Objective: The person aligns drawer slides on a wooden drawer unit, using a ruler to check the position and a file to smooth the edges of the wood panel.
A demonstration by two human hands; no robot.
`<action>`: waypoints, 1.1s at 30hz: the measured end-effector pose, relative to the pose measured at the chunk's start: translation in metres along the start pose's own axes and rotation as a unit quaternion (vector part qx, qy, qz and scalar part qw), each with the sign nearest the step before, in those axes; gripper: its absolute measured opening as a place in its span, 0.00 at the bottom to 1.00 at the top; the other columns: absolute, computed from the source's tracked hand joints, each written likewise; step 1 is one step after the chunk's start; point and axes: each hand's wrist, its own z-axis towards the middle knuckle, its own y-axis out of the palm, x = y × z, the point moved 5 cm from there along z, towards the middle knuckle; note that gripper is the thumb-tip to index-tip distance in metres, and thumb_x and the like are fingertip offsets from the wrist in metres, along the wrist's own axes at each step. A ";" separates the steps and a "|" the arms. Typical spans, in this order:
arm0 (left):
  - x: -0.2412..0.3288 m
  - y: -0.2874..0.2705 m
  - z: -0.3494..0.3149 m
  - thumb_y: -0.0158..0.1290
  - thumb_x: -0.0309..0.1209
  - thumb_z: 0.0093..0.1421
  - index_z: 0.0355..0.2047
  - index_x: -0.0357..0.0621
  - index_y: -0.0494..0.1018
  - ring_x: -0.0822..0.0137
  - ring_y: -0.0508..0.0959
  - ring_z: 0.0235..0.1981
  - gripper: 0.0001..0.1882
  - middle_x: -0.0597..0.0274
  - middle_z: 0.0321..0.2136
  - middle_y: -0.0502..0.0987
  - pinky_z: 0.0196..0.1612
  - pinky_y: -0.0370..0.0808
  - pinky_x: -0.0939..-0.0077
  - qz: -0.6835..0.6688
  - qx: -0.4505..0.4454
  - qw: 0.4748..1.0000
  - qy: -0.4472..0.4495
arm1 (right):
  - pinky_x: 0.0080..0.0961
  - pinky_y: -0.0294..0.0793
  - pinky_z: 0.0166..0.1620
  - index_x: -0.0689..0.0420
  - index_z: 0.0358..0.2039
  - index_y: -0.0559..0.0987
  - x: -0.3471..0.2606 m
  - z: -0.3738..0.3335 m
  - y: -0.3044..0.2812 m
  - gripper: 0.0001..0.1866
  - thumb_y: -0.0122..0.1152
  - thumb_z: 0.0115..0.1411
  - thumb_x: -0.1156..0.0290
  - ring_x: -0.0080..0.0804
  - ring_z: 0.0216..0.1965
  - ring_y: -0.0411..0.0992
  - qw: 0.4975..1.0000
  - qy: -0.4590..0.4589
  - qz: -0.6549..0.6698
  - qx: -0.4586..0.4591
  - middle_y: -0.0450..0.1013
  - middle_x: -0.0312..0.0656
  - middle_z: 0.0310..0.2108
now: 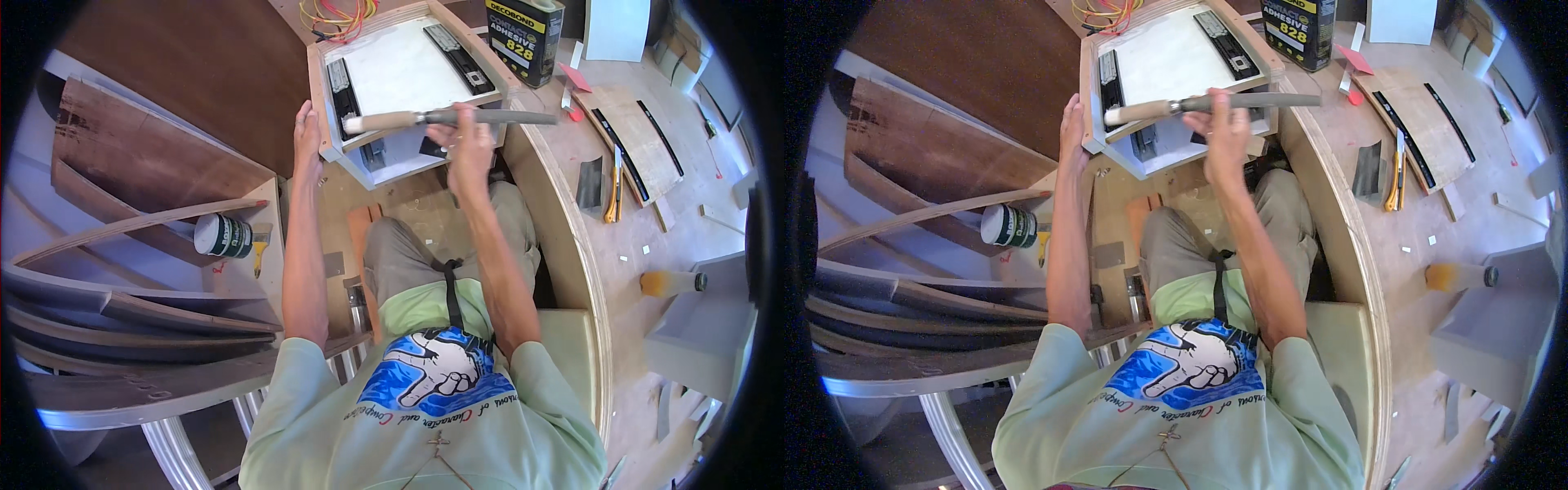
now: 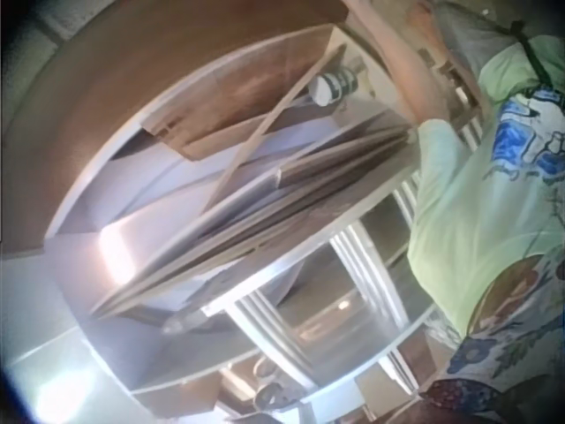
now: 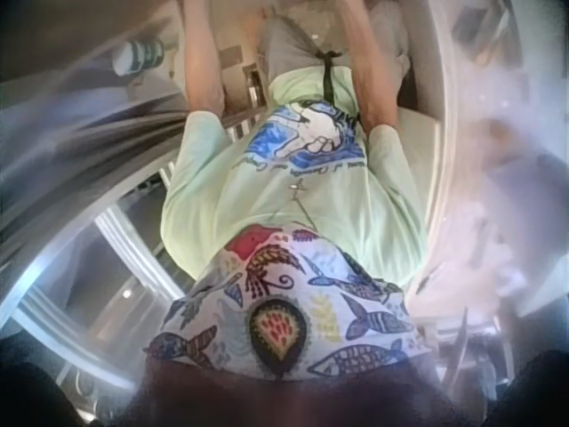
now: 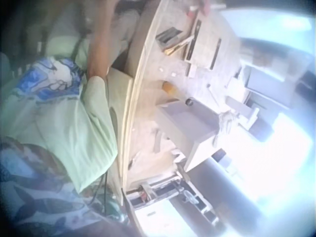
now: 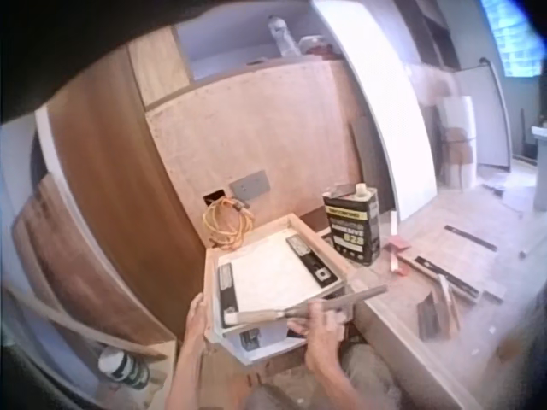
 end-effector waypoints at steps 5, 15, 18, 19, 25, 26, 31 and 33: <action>0.002 -0.001 0.000 0.45 0.40 0.72 0.68 0.39 0.56 0.63 0.74 0.56 0.29 0.53 0.59 0.70 0.58 0.74 0.67 -0.003 -0.013 1.000 -0.018 | 0.29 0.84 0.37 0.65 0.50 0.69 0.015 -0.004 0.011 0.20 0.48 0.73 0.59 0.31 0.33 0.77 0.999 0.022 0.003 -0.027 0.73 0.47 0.39; 0.021 0.023 -0.019 0.42 0.41 0.73 0.67 0.38 0.58 0.63 0.75 0.56 0.28 0.54 0.59 0.71 0.59 0.73 0.67 -0.026 -0.026 0.999 -0.024 | 0.28 0.84 0.40 0.61 0.50 0.69 0.021 -0.002 0.004 0.17 0.47 0.74 0.59 0.30 0.35 0.78 0.999 0.022 0.013 -0.043 0.74 0.44 0.38; 0.023 0.022 -0.017 0.42 0.41 0.73 0.68 0.38 0.58 0.64 0.75 0.56 0.28 0.54 0.60 0.70 0.59 0.74 0.67 -0.019 -0.053 0.998 -0.008 | 0.28 0.83 0.40 0.61 0.50 0.69 0.021 -0.008 0.002 0.17 0.47 0.74 0.59 0.31 0.35 0.78 0.999 0.009 0.021 -0.032 0.74 0.44 0.38; 0.021 0.021 -0.018 0.42 0.41 0.73 0.67 0.38 0.58 0.64 0.75 0.55 0.28 0.54 0.60 0.70 0.58 0.74 0.67 -0.028 -0.056 0.998 -0.010 | 0.28 0.83 0.40 0.61 0.50 0.69 0.023 -0.010 0.002 0.18 0.47 0.74 0.59 0.31 0.35 0.78 0.999 0.018 0.020 -0.038 0.74 0.44 0.38; 0.022 0.022 -0.018 0.43 0.41 0.73 0.67 0.37 0.58 0.65 0.75 0.55 0.28 0.54 0.59 0.71 0.57 0.75 0.68 -0.026 -0.043 0.999 -0.010 | 0.29 0.83 0.41 0.62 0.50 0.69 0.028 -0.013 -0.005 0.18 0.48 0.73 0.58 0.32 0.35 0.78 1.000 0.011 0.015 -0.020 0.74 0.46 0.38; 0.024 0.022 -0.018 0.43 0.40 0.73 0.67 0.37 0.58 0.66 0.76 0.55 0.28 0.54 0.59 0.71 0.57 0.75 0.69 -0.035 -0.054 0.998 -0.003 | 0.29 0.83 0.41 0.62 0.50 0.69 0.033 -0.016 -0.002 0.19 0.48 0.73 0.58 0.32 0.35 0.78 0.999 0.020 0.022 -0.027 0.74 0.46 0.38; 0.018 0.016 -0.014 0.42 0.40 0.73 0.68 0.37 0.56 0.66 0.76 0.54 0.29 0.54 0.59 0.72 0.57 0.76 0.69 -0.040 -0.073 0.996 0.013 | 0.26 0.84 0.37 0.64 0.50 0.70 0.032 -0.017 -0.004 0.17 0.48 0.74 0.61 0.29 0.34 0.77 0.999 0.016 0.031 -0.020 0.72 0.43 0.41; 0.017 0.018 -0.012 0.42 0.40 0.73 0.68 0.37 0.55 0.65 0.76 0.54 0.29 0.54 0.59 0.72 0.57 0.75 0.69 -0.017 -0.060 0.998 0.013 | 0.26 0.83 0.37 0.64 0.50 0.70 0.027 -0.018 -0.008 0.17 0.48 0.73 0.61 0.29 0.34 0.77 0.999 0.003 0.032 -0.004 0.73 0.43 0.42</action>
